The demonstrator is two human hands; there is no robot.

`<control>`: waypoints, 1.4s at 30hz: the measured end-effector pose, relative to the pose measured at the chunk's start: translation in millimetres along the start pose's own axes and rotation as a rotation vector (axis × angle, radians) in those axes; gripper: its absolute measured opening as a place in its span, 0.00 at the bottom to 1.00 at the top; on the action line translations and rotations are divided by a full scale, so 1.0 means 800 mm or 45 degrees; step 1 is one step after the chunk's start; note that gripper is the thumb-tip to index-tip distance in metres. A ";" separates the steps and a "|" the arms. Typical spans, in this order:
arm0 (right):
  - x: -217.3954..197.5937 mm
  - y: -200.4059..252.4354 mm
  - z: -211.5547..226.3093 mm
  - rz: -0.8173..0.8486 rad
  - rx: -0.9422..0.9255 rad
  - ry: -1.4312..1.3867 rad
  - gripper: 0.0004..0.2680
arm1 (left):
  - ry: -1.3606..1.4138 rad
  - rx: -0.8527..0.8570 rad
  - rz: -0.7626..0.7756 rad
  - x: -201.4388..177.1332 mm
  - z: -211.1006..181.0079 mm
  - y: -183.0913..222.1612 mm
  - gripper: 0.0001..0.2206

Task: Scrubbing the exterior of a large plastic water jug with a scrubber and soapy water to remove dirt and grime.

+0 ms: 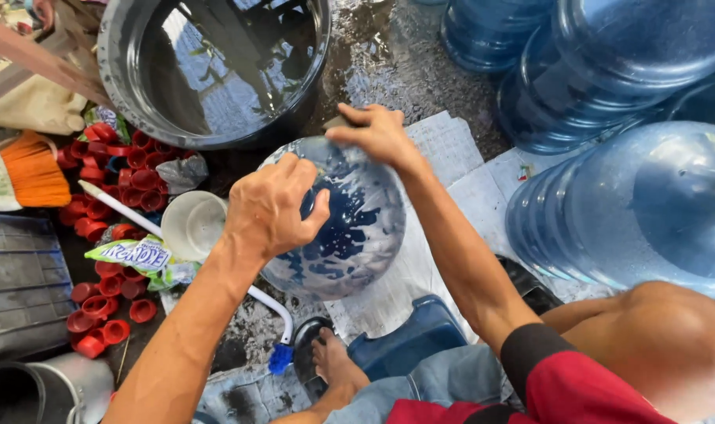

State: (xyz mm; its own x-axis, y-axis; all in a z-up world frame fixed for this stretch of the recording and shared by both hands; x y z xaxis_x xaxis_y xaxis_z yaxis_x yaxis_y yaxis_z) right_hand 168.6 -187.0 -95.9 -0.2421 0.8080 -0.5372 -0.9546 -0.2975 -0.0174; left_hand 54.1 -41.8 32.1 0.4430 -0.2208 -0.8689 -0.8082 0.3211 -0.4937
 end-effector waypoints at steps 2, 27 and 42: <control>0.002 0.007 0.022 0.025 0.002 -0.022 0.26 | 0.002 -0.003 0.006 -0.005 0.000 0.006 0.11; -0.002 0.035 0.037 0.008 -0.227 -0.176 0.26 | 0.071 -0.033 0.081 0.008 0.010 -0.007 0.11; -0.018 0.051 -0.061 -0.049 -0.065 -0.298 0.23 | 0.077 -0.057 0.048 0.001 0.005 0.002 0.11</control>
State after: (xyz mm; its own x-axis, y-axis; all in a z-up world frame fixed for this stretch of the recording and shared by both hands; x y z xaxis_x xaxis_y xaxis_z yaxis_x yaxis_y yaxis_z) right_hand 141.6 -236.0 -130.3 -0.2450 0.9133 -0.3254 -0.9553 -0.2847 -0.0797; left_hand 54.5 -37.4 30.7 0.3887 -0.2653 -0.8824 -0.8410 0.2890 -0.4574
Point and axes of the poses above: each hand's wrist, its own y-axis away from the middle knuckle, its own x-axis out of the palm, z = x × y, the point moved 7 cm from there along -y, towards the middle knuckle, and after that the axes turned 13 degrees about -x, right-handed, at the moved point
